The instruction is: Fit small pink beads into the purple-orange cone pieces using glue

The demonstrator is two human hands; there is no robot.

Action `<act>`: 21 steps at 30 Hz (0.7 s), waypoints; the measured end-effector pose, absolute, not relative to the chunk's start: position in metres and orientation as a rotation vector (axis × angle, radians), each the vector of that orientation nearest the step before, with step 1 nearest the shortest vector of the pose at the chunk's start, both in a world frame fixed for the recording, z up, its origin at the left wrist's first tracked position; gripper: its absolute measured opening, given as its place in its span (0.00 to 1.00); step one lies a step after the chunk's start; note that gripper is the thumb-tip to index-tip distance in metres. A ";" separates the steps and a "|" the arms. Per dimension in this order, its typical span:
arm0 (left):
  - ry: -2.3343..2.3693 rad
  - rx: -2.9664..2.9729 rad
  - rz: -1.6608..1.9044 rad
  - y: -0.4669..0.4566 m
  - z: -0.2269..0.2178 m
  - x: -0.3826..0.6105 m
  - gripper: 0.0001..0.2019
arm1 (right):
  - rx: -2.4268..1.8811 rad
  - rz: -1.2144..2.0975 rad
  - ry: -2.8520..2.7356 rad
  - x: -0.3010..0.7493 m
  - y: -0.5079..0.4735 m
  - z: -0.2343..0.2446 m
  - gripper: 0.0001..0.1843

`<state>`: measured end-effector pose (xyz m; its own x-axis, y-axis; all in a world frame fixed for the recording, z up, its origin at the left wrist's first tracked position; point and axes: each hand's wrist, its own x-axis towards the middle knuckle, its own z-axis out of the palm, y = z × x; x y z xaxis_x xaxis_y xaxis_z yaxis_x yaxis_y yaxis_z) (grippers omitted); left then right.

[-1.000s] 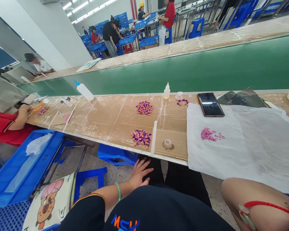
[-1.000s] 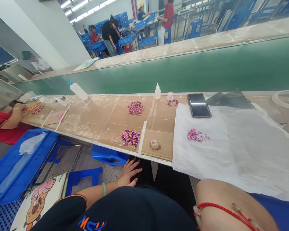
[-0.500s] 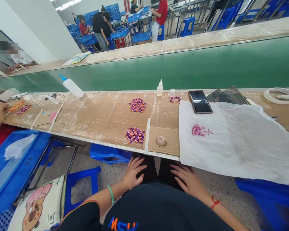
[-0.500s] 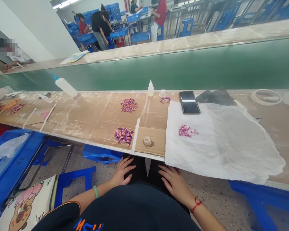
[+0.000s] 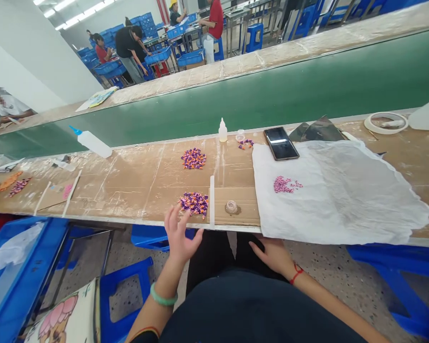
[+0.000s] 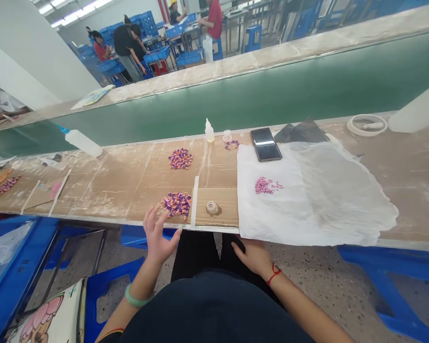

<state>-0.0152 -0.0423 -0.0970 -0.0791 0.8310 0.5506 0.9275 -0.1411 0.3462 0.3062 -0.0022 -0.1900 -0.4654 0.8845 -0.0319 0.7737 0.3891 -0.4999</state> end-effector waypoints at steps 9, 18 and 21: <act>-1.947 -2.404 -0.461 0.049 -0.068 -0.015 0.40 | -1.507 0.708 -2.292 0.306 -0.004 -0.182 0.20; -1.921 -2.513 -0.745 0.057 -0.069 -0.024 0.27 | -1.521 0.735 -2.258 0.310 -0.003 -0.187 0.20; -1.865 -2.533 -0.979 0.053 -0.062 -0.031 0.31 | -1.527 0.742 -2.257 0.310 -0.003 -0.188 0.20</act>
